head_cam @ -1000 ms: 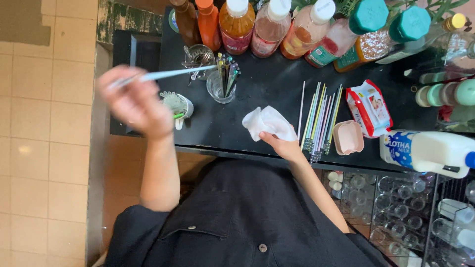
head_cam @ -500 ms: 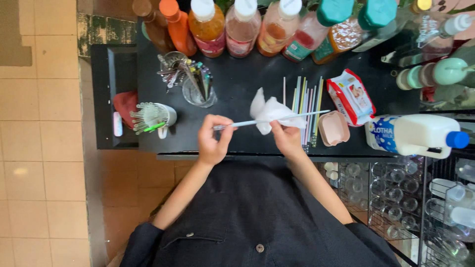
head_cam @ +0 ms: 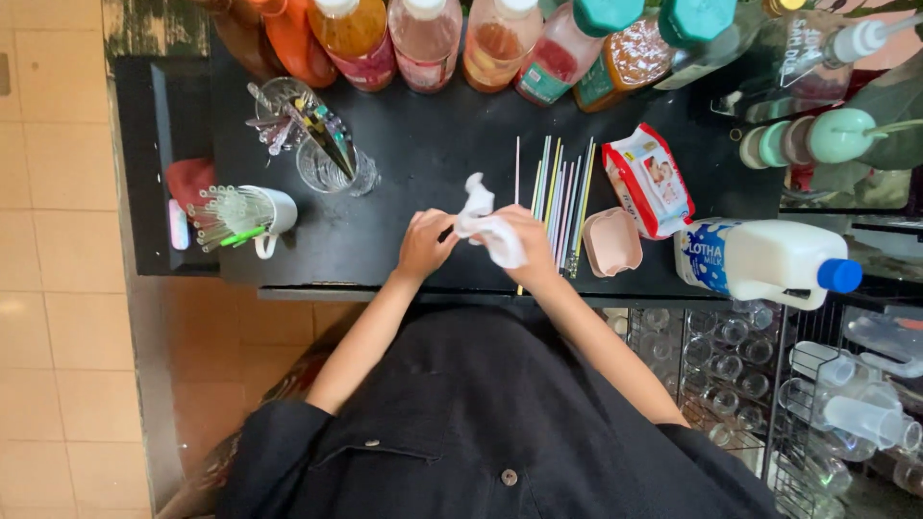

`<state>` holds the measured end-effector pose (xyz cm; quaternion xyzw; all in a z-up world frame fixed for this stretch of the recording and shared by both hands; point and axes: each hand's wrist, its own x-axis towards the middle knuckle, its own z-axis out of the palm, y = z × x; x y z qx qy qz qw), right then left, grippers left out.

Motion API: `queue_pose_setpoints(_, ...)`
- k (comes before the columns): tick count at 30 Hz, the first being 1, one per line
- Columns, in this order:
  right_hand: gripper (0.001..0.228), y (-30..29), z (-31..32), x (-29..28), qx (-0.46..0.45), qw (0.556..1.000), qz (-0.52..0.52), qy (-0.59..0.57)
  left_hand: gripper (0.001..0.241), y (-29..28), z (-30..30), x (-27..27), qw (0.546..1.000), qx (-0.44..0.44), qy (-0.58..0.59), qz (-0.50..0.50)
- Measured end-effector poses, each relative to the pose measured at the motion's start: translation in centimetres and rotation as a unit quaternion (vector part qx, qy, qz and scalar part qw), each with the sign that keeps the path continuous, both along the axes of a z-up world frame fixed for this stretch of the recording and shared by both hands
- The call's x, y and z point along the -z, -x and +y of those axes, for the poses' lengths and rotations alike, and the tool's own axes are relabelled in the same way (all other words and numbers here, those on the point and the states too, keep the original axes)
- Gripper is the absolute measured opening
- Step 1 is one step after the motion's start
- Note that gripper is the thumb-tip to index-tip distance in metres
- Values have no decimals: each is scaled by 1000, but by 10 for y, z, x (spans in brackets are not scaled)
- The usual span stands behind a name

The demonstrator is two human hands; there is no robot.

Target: The recorder is cleaning various reusable glass and metal straws using a cloth and a straw cleaning brush.

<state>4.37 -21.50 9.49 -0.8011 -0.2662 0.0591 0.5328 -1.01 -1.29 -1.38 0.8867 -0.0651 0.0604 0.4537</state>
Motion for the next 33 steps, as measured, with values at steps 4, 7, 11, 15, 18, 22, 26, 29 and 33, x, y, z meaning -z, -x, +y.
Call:
queue_pose_setpoints(4, 17, 2, 5, 31, -32, 999, 20, 30, 21, -1, 1, 1, 1000, 0, -21, -9)
queue_pose_setpoints(7, 20, 0, 2, 18, -36, 998, 17, 39, 22, -2, 1, -5, 999, 4, -35, -19)
queue_pose_setpoints(11, 19, 0, -3, -31, 18, 999, -47, -14, 14, -2, -3, -10, 1000, 1, -15, -22)
queue_pose_setpoints(15, 20, 8, 7, -36, 67, 993, -76, -61, 14, -5, 2, -8, 999, 6, -3, -39)
queue_pose_setpoints(18, 22, 19, 28, -29, 74, 995, -59, -43, 15, -2, 6, -10, 1000, 18, -9, -23)
queue_pose_setpoints(22, 19, 31, 36, 26, 83, 996, -19, 18, 21, 0, 8, 0, 999, 32, -14, -31)
queue_pose_setpoints(26, 20, 40, 29, 48, 122, 990, 53, 40, 23, -3, 10, 8, 997, 45, -40, -53)
queue_pose_setpoints(29, 21, 45, 19, 24, 147, 988, 23, 28, 18, -4, 8, -9, 996, 54, -32, -56)
queue_pose_setpoints(33, 25, 43, 13, -31, 145, 989, -38, -9, 10, -4, 6, -18, 996, 68, -18, -63)
